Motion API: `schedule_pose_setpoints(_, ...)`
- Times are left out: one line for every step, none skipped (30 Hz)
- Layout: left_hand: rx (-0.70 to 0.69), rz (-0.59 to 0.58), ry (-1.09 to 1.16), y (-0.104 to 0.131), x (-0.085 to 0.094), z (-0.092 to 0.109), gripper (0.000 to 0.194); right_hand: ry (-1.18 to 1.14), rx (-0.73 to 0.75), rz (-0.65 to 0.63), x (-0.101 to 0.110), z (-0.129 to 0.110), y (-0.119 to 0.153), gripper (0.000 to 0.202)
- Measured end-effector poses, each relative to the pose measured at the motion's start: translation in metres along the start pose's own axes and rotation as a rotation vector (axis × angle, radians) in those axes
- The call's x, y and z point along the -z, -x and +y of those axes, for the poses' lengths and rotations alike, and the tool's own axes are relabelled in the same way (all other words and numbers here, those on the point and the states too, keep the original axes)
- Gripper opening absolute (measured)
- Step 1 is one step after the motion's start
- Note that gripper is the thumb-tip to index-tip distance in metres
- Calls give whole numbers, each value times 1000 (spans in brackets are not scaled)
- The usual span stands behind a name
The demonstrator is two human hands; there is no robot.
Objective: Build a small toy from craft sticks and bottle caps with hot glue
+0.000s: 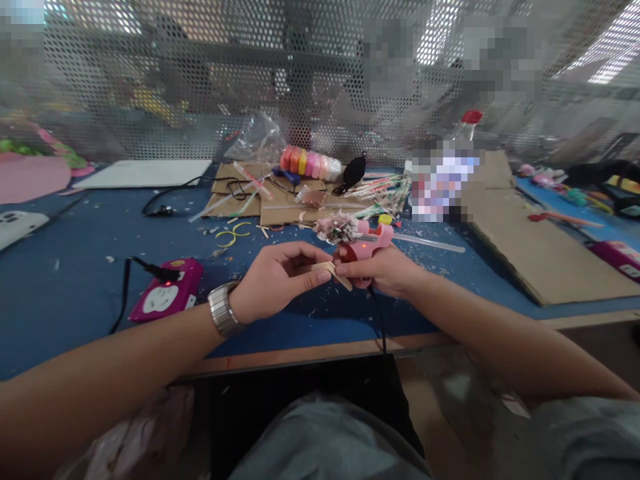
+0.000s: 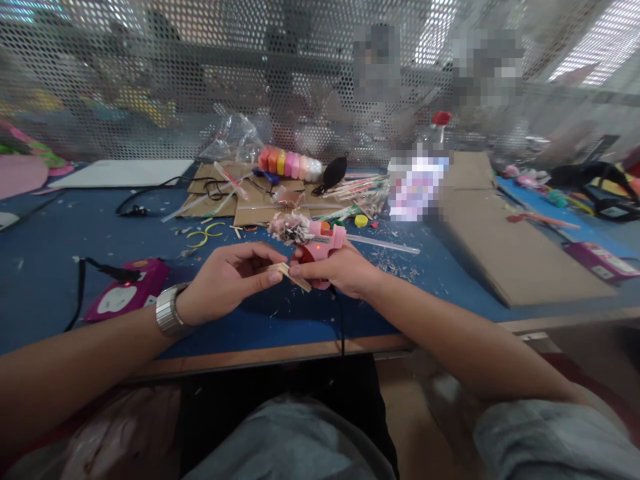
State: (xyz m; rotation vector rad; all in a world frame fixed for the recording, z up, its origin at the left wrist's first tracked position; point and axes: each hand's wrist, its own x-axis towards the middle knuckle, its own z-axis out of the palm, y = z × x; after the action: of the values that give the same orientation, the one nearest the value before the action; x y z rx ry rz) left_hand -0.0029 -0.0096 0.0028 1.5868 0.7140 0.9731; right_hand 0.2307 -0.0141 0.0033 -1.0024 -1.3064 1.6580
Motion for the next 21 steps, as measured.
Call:
schedule_pose_setpoints(2,-6,6,0,0,0,31,4,1,-3,0,0,0,41)
schedule_pose_setpoints(2,-13,10,0,0,1,31,8,2,-5,0,0,0,41)
schedule_pose_setpoints(2,-21,11,0,0,1,31,10,2,-7,0,-1,1,40)
schedule_pose_setpoints(0,-28,8,0,0,1,30,16,0,-9,-1,-1,1,40)
schedule_pose_setpoints(-2,-33,2,0,0,2,28,25,-3,-8,-1,-2,1,39)
schedule_pose_setpoints(-5,-37,-5,0,0,2,27,33,-5,-5,-1,-3,1,39)
schedule_pose_setpoints(-10,-39,-10,0,0,2,26,37,-6,2,-1,-3,2,39)
schedule_pose_setpoints(-15,-41,-12,0,0,2,26,39,-7,7,-1,-4,2,39)
schedule_pose_setpoints(-21,-42,-12,0,0,3,26,39,-7,8,-1,-4,2,40)
schedule_pose_setpoints(-25,-41,-10,0,0,3,25,39,-6,6,0,-4,2,40)
schedule_pose_setpoints(-30,-41,-8,0,-1,3,25,39,-6,0,0,-5,2,40)
schedule_pose_setpoints(-36,-38,-6,0,-1,3,24,44,-6,-8,0,-5,2,40)
schedule_pose_setpoints(-41,-36,-5,0,-1,3,24,54,-6,-16,1,-4,2,39)
schedule_pose_setpoints(-45,-33,-6,0,-1,3,23,66,-6,-22,1,-4,2,39)
schedule_pose_setpoints(-48,-31,-10,0,-1,3,22,76,-5,-27,2,-4,2,38)
schedule_pose_setpoints(-49,-29,-17,0,-1,4,22,83,-3,-30,2,-4,2,37)
schedule_pose_setpoints(-50,-28,-25,0,-1,4,22,87,-1,-31,2,-3,2,36)
schedule_pose_setpoints(-51,-27,-35,1,-1,4,22,88,0,-29,2,-3,3,36)
schedule_pose_setpoints(-53,-26,-44,1,0,4,22,86,3,-26,2,-4,3,36)
schedule_pose_setpoints(-57,-23,-51,1,0,4,22,84,4,-22,2,-4,4,36)
schedule_pose_setpoints(-59,-21,-57,1,0,4,22,86,2,-21,1,-5,4,36)
